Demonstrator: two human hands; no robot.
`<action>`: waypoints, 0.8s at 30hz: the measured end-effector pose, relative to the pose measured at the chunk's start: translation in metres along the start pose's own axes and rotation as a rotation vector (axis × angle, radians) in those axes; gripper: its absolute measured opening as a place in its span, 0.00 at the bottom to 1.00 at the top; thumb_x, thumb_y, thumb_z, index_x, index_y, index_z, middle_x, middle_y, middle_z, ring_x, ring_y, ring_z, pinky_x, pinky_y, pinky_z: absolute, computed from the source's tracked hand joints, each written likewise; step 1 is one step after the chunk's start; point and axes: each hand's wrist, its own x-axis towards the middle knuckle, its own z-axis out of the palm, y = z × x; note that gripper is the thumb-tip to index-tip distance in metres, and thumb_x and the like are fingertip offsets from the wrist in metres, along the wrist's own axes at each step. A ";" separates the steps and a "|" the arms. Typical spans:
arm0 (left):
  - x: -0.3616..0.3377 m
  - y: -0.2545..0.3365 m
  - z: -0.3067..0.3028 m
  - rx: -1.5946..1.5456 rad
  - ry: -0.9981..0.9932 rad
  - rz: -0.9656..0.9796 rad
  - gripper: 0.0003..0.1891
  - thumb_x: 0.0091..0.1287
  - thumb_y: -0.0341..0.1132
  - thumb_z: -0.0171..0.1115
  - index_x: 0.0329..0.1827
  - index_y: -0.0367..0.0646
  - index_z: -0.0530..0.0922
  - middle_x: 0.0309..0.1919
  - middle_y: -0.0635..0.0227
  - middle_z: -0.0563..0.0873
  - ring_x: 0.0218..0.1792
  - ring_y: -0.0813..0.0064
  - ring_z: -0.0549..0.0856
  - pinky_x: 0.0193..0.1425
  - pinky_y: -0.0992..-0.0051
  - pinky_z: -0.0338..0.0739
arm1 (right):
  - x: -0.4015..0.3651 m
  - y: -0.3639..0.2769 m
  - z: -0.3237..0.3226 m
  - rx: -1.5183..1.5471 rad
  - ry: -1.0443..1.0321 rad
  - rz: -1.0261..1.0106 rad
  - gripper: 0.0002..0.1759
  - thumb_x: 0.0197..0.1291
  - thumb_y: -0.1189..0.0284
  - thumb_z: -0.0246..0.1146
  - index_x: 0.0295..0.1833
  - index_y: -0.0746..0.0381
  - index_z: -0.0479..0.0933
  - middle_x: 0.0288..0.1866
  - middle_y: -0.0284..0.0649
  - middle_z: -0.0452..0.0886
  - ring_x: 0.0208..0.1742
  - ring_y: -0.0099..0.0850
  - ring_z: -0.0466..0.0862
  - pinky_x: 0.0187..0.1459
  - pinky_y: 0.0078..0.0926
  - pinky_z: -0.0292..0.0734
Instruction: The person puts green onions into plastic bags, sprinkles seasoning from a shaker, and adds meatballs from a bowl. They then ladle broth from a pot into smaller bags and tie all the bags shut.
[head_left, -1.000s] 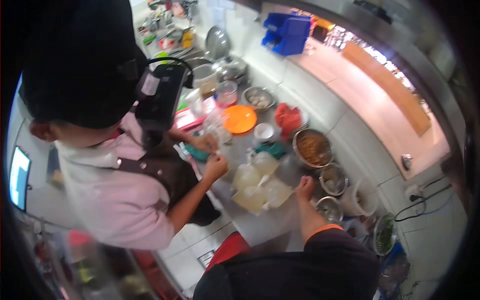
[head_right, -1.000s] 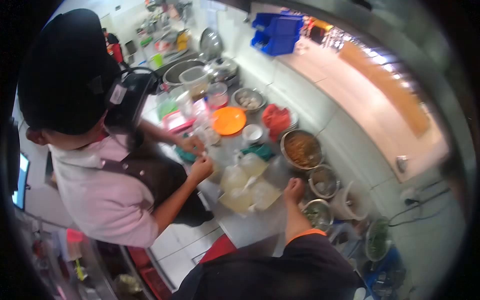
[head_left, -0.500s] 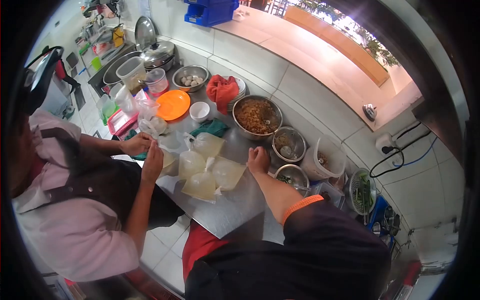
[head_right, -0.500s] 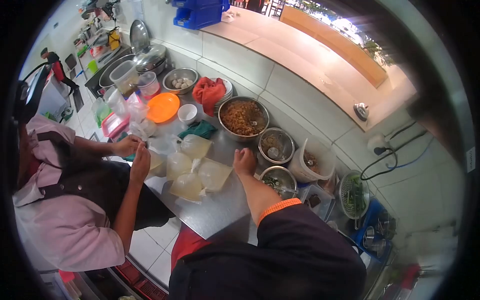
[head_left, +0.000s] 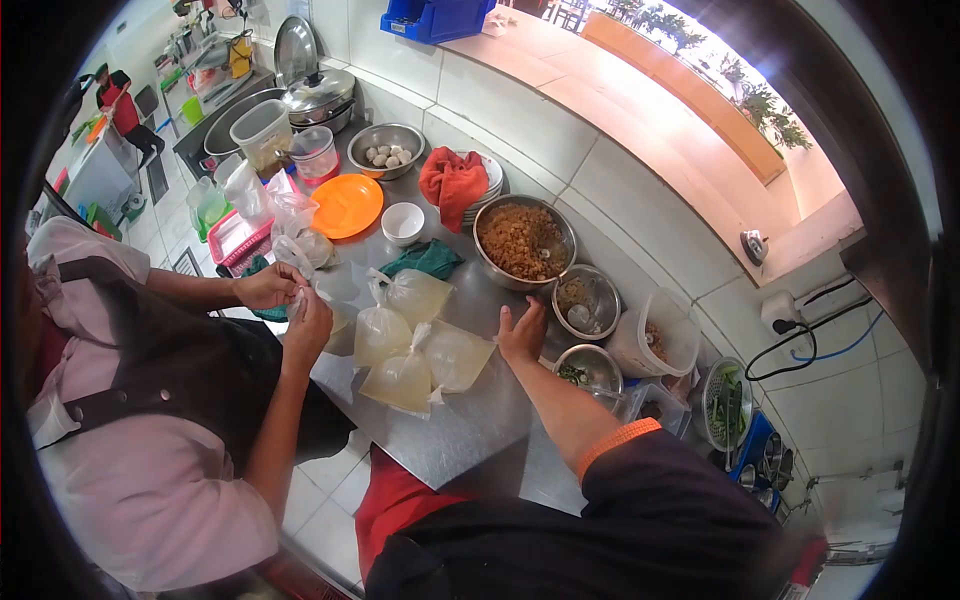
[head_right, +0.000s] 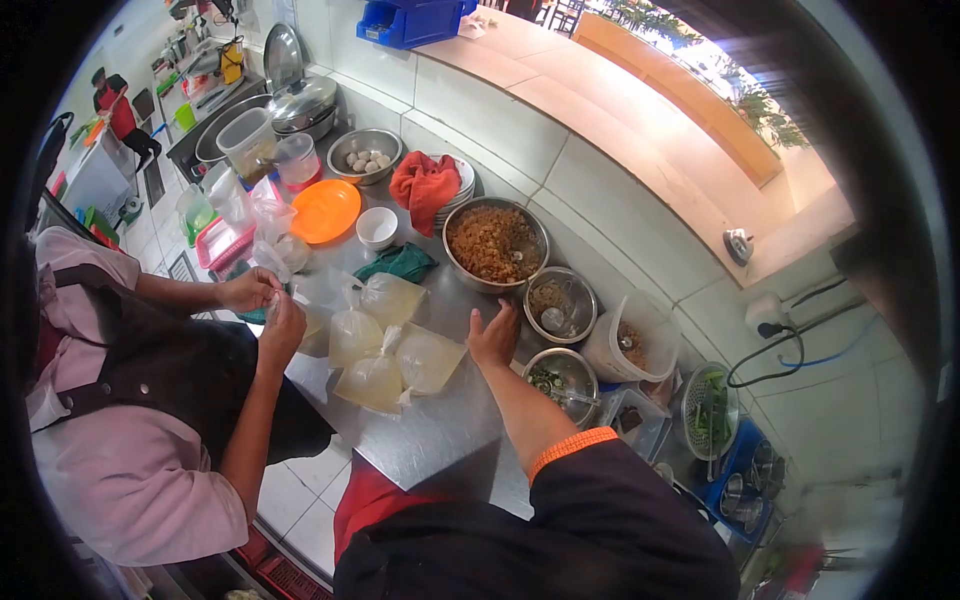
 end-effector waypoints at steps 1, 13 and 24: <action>0.002 0.006 -0.001 0.001 -0.012 -0.024 0.12 0.63 0.32 0.54 0.45 0.38 0.80 0.50 0.47 0.77 0.57 0.49 0.74 0.59 0.55 0.74 | 0.000 -0.002 -0.002 0.006 -0.011 0.011 0.32 0.59 0.57 0.61 0.60 0.67 0.63 0.59 0.58 0.68 0.63 0.54 0.68 0.64 0.45 0.63; 0.003 0.089 0.037 0.018 0.269 0.086 0.09 0.60 0.34 0.57 0.38 0.42 0.83 0.35 0.57 0.81 0.34 0.60 0.80 0.48 0.58 0.75 | 0.004 0.012 0.007 0.020 -0.003 0.032 0.35 0.60 0.56 0.61 0.64 0.68 0.62 0.61 0.57 0.70 0.64 0.52 0.70 0.64 0.43 0.64; -0.150 0.047 -0.067 -1.798 -0.511 -0.289 0.12 0.61 0.37 0.56 0.39 0.41 0.84 0.37 0.55 0.83 0.37 0.58 0.82 0.49 0.58 0.76 | 0.000 0.017 0.013 0.041 0.033 -0.034 0.34 0.61 0.54 0.61 0.62 0.70 0.64 0.59 0.58 0.71 0.62 0.53 0.71 0.63 0.43 0.64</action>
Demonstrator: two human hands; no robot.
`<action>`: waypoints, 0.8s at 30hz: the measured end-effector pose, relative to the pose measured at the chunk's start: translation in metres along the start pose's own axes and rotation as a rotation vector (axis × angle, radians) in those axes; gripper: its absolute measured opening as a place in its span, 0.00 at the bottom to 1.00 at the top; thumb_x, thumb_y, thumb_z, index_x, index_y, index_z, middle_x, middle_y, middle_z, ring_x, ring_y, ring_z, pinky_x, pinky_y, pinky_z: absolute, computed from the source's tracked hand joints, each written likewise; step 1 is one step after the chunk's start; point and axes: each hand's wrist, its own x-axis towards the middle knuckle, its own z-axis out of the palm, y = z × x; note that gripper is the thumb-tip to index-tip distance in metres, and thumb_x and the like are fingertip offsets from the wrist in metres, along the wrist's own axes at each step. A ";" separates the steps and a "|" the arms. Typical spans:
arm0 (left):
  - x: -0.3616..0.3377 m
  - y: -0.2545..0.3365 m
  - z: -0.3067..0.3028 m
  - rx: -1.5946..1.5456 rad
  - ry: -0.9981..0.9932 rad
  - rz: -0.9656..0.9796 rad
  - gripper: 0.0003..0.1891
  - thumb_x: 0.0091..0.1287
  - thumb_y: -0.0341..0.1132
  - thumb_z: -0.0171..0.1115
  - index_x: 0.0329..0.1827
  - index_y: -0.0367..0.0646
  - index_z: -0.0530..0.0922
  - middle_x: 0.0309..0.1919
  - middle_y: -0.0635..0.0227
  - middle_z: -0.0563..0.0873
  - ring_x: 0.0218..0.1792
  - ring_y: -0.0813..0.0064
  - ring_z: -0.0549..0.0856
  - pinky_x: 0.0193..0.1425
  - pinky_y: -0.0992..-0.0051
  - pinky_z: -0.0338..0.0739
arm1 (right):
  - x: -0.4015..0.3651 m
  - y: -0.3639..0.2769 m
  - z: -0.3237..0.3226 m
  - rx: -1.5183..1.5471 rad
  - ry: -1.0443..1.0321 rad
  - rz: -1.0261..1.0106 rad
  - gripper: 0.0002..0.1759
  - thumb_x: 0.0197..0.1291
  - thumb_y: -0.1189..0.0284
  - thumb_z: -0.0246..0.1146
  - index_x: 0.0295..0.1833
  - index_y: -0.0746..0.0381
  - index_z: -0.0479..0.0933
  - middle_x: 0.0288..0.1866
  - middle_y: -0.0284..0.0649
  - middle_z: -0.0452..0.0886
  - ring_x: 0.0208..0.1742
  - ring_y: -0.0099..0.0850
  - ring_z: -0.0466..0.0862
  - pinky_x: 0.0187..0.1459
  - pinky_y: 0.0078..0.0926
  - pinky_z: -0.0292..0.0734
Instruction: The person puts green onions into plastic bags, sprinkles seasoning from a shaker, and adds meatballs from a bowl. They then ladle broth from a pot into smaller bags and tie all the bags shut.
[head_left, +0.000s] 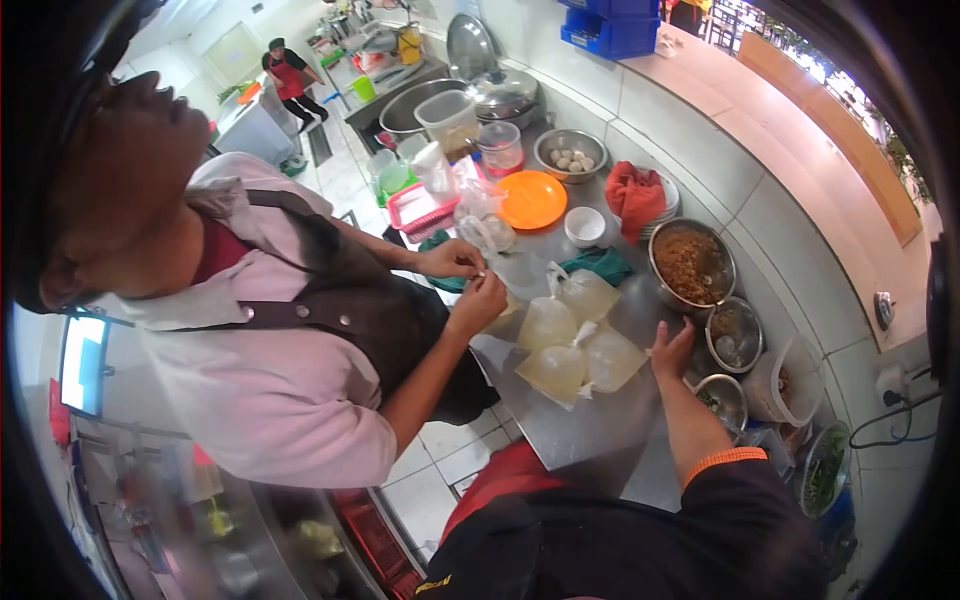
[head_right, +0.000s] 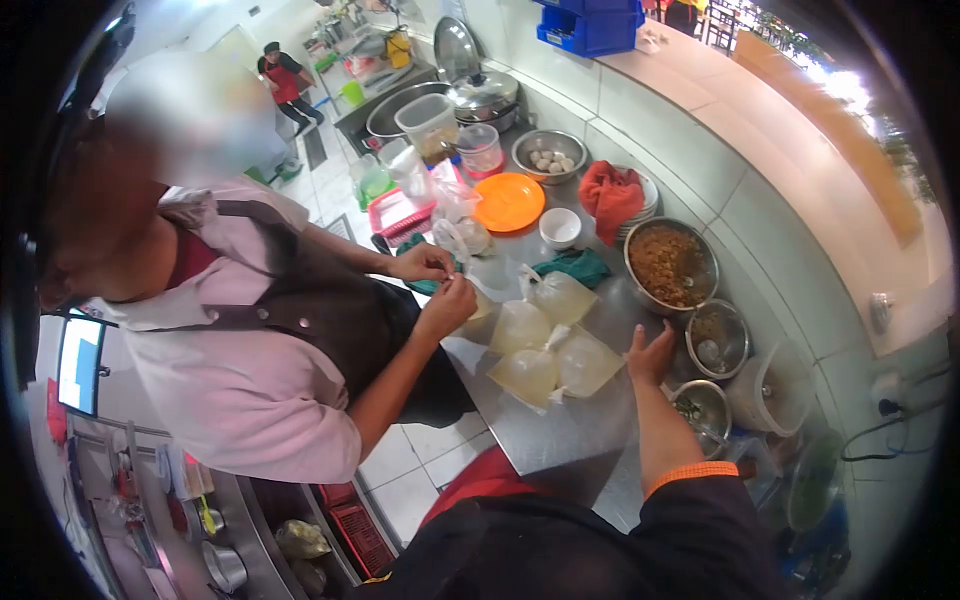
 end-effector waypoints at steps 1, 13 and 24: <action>-0.035 0.000 0.006 -0.069 -0.060 -0.096 0.12 0.61 0.37 0.56 0.39 0.41 0.84 0.37 0.55 0.83 0.38 0.58 0.82 0.49 0.58 0.76 | -0.002 0.000 0.000 0.009 0.010 0.000 0.35 0.60 0.54 0.61 0.62 0.69 0.65 0.59 0.58 0.71 0.62 0.53 0.71 0.63 0.43 0.64; -0.452 0.076 0.047 -0.423 -0.548 -1.103 0.15 0.62 0.41 0.54 0.40 0.41 0.84 0.40 0.53 0.84 0.41 0.56 0.83 0.49 0.58 0.77 | -0.010 0.011 0.000 0.332 0.008 0.122 0.30 0.69 0.56 0.51 0.63 0.71 0.64 0.62 0.57 0.69 0.63 0.49 0.70 0.64 0.41 0.64; -0.615 0.075 0.092 -0.572 -0.586 -1.531 0.18 0.63 0.44 0.53 0.42 0.40 0.84 0.42 0.52 0.85 0.44 0.54 0.85 0.49 0.57 0.78 | -0.202 0.022 -0.028 0.074 0.064 0.178 0.22 0.69 0.68 0.50 0.64 0.70 0.66 0.59 0.58 0.73 0.61 0.46 0.74 0.59 0.40 0.70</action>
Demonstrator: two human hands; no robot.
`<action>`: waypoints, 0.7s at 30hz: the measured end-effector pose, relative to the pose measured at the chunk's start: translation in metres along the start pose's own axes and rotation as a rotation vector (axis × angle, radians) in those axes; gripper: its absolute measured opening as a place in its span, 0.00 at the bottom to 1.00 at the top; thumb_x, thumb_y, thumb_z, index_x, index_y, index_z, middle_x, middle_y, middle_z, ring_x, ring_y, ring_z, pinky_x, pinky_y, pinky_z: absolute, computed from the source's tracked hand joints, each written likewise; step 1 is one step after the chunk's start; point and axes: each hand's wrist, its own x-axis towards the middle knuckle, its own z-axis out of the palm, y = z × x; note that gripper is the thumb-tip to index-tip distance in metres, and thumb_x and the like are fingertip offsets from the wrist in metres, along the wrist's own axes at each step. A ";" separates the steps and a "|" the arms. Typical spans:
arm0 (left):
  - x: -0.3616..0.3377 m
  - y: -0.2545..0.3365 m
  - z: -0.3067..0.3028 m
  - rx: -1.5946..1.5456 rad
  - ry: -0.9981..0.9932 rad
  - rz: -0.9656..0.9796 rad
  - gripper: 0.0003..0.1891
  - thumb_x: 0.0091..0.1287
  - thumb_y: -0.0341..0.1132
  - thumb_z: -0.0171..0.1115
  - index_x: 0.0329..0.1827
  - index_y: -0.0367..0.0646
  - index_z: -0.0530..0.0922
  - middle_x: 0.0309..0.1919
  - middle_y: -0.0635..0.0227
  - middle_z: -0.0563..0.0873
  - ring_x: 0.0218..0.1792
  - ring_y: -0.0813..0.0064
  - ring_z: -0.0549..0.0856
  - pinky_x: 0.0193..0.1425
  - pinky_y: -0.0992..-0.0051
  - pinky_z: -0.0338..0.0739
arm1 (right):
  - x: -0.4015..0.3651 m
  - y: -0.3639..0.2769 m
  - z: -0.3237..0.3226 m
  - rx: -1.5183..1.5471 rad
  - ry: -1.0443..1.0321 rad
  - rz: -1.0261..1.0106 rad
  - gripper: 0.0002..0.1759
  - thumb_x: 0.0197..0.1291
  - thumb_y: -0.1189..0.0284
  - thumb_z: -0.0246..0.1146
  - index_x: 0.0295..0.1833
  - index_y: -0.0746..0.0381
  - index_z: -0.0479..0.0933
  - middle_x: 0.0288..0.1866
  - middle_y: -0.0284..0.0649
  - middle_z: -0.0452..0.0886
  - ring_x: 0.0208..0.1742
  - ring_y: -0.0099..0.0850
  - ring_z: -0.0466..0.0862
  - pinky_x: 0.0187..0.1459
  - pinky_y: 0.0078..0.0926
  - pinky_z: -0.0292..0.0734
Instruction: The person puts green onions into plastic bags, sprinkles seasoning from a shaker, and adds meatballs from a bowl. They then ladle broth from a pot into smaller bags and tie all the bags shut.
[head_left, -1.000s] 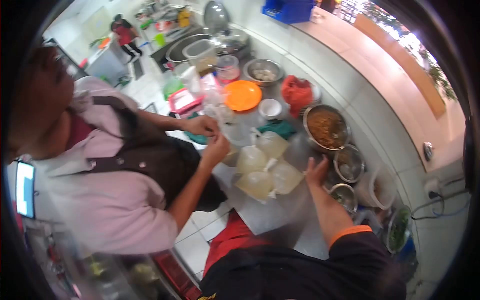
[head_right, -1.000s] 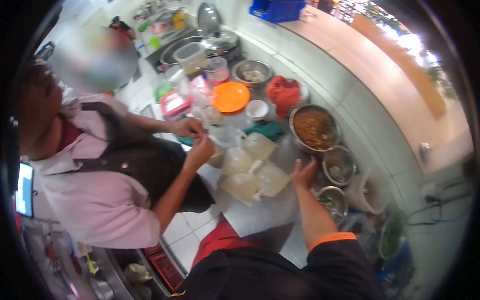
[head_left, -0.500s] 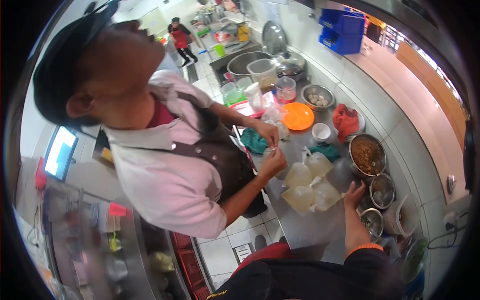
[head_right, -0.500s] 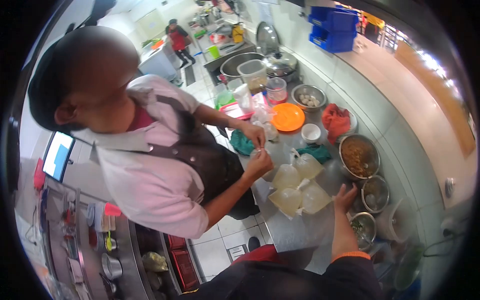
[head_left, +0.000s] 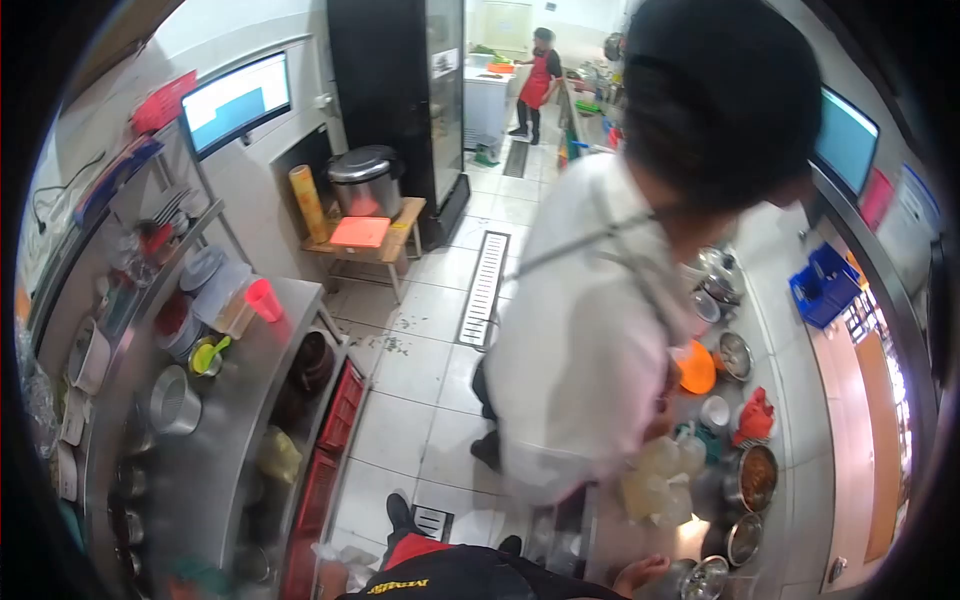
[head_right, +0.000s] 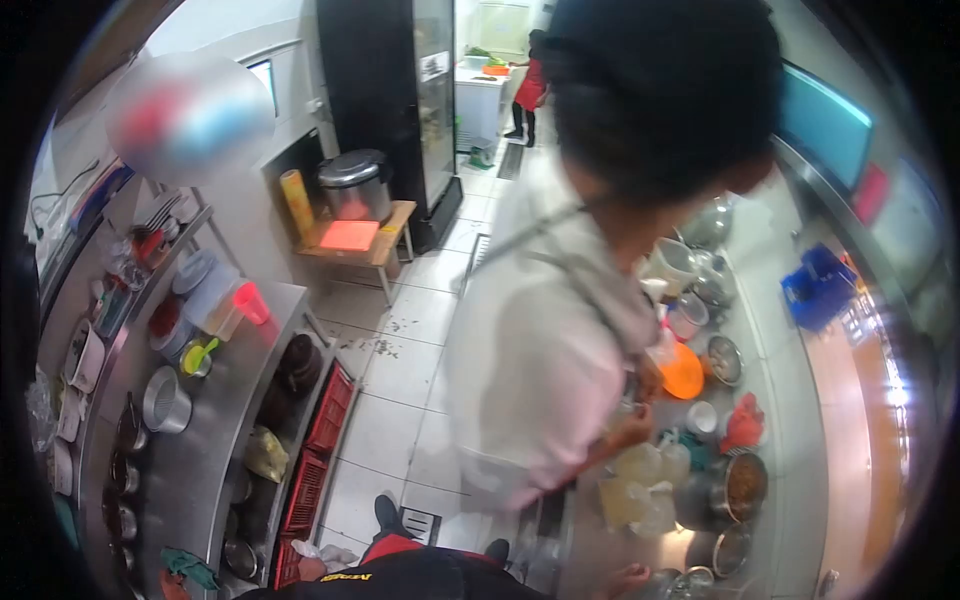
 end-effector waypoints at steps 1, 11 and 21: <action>0.015 -0.010 -0.012 0.021 0.026 0.017 0.18 0.63 0.44 0.52 0.42 0.40 0.84 0.42 0.52 0.86 0.44 0.54 0.85 0.49 0.57 0.78 | -0.017 -0.017 -0.004 -0.030 -0.031 0.016 0.22 0.69 0.68 0.50 0.64 0.70 0.66 0.59 0.58 0.73 0.61 0.46 0.74 0.59 0.40 0.70; 0.141 -0.007 -0.177 -0.666 0.477 0.131 0.21 0.70 0.44 0.45 0.53 0.39 0.79 0.47 0.47 0.84 0.48 0.56 0.85 0.53 0.57 0.77 | -0.189 -0.178 -0.001 -0.155 -0.354 0.094 0.23 0.69 0.68 0.51 0.65 0.70 0.65 0.59 0.58 0.73 0.60 0.46 0.74 0.59 0.39 0.71; 0.254 0.143 -0.321 -0.476 0.054 0.555 0.26 0.56 0.52 0.57 0.48 0.40 0.81 0.51 0.49 0.83 0.54 0.49 0.80 0.57 0.60 0.75 | -0.252 -0.333 0.128 -0.212 -0.856 -0.026 0.24 0.68 0.68 0.52 0.65 0.70 0.65 0.59 0.58 0.73 0.60 0.47 0.75 0.59 0.39 0.71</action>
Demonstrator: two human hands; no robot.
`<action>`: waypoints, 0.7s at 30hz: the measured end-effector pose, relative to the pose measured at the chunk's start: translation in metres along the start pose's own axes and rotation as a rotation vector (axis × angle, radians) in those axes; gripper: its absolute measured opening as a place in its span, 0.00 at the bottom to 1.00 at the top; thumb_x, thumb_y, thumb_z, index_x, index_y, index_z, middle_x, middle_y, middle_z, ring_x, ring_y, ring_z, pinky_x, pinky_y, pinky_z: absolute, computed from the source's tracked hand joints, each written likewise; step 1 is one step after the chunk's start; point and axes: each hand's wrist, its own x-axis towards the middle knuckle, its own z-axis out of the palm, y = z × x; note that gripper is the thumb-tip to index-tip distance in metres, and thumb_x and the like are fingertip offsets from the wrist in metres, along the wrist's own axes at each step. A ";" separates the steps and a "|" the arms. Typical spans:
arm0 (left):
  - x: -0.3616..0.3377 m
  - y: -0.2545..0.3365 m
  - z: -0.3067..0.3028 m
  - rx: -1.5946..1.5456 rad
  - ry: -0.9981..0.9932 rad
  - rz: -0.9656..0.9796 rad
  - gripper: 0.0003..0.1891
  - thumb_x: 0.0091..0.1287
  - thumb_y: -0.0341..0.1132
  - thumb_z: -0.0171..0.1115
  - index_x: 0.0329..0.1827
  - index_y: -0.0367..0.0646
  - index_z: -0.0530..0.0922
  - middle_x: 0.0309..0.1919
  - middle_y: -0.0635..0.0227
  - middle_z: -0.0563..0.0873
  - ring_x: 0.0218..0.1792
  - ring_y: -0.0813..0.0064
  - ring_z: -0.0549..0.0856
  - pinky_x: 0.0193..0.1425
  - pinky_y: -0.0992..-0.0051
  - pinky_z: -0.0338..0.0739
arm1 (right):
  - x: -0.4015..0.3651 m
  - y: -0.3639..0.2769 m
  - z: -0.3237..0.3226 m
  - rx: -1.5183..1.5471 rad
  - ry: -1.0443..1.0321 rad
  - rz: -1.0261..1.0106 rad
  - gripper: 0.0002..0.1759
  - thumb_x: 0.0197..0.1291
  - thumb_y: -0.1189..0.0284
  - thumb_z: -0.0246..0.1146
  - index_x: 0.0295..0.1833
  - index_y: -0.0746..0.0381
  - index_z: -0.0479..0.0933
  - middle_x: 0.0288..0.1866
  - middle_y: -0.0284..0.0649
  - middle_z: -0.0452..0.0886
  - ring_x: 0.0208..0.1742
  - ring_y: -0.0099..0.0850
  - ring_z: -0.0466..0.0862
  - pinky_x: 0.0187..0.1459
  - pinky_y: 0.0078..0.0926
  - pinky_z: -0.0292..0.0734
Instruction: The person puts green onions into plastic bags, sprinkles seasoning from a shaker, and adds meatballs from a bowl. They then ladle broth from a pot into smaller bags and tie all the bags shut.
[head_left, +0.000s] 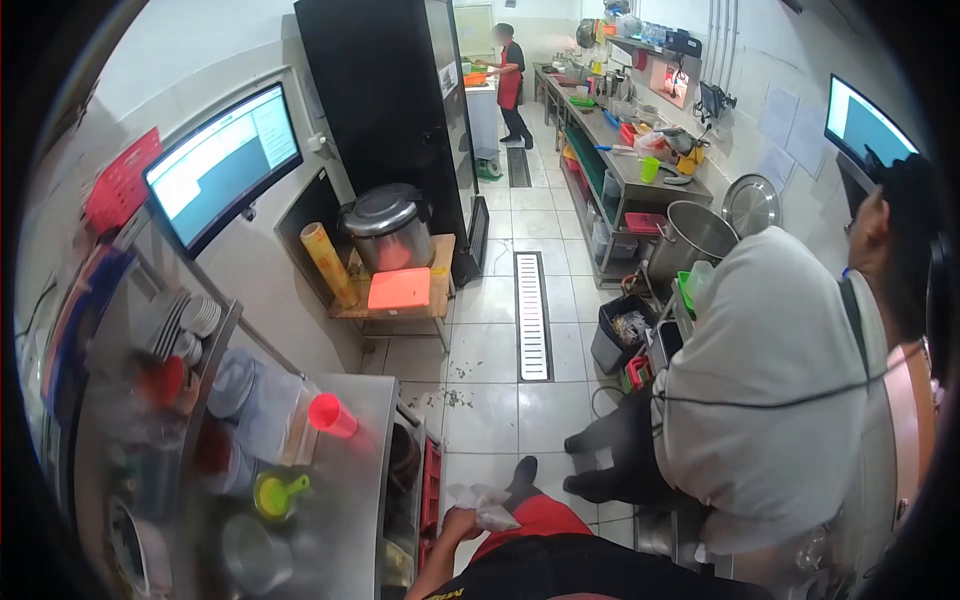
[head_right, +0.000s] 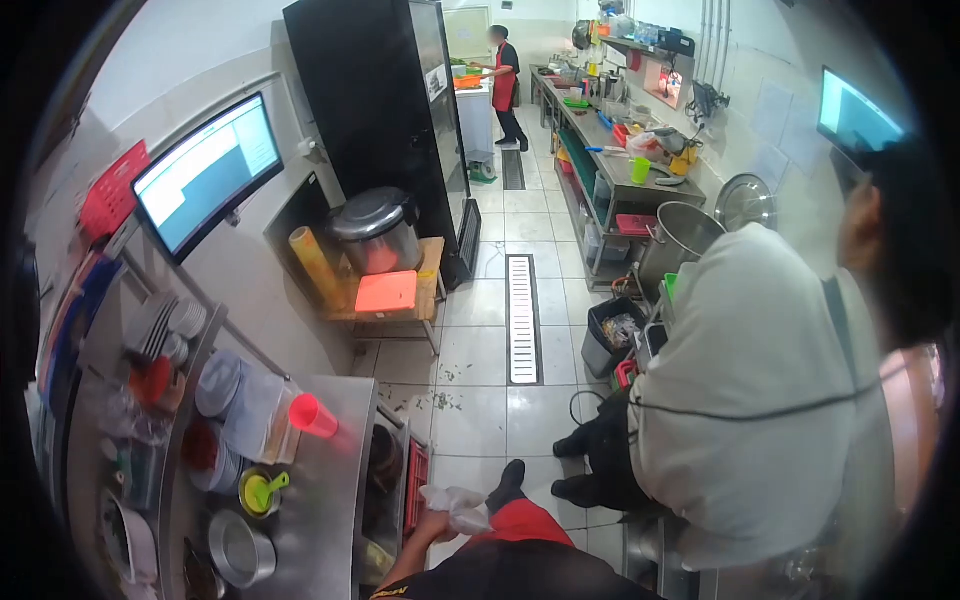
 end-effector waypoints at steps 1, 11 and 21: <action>0.012 0.028 -0.013 0.000 0.000 0.023 0.26 0.56 0.52 0.58 0.48 0.40 0.81 0.50 0.49 0.83 0.53 0.48 0.81 0.57 0.60 0.75 | 0.014 -0.017 0.010 -0.006 -0.039 -0.017 0.24 0.68 0.68 0.52 0.65 0.70 0.65 0.59 0.57 0.73 0.60 0.47 0.75 0.59 0.39 0.71; 0.158 0.128 -0.090 0.560 -0.221 0.275 0.25 0.58 0.52 0.56 0.51 0.43 0.78 0.49 0.47 0.82 0.52 0.48 0.81 0.56 0.60 0.76 | 0.166 -0.234 0.071 0.017 -0.290 -0.219 0.25 0.67 0.68 0.52 0.66 0.70 0.65 0.59 0.57 0.74 0.60 0.47 0.75 0.59 0.38 0.71; 0.265 0.262 -0.130 0.746 -0.404 0.289 0.26 0.61 0.52 0.55 0.56 0.44 0.75 0.50 0.46 0.82 0.53 0.48 0.80 0.56 0.59 0.75 | 0.254 -0.328 0.092 0.071 -0.364 -0.235 0.26 0.67 0.67 0.53 0.66 0.70 0.64 0.59 0.57 0.74 0.59 0.47 0.75 0.59 0.38 0.71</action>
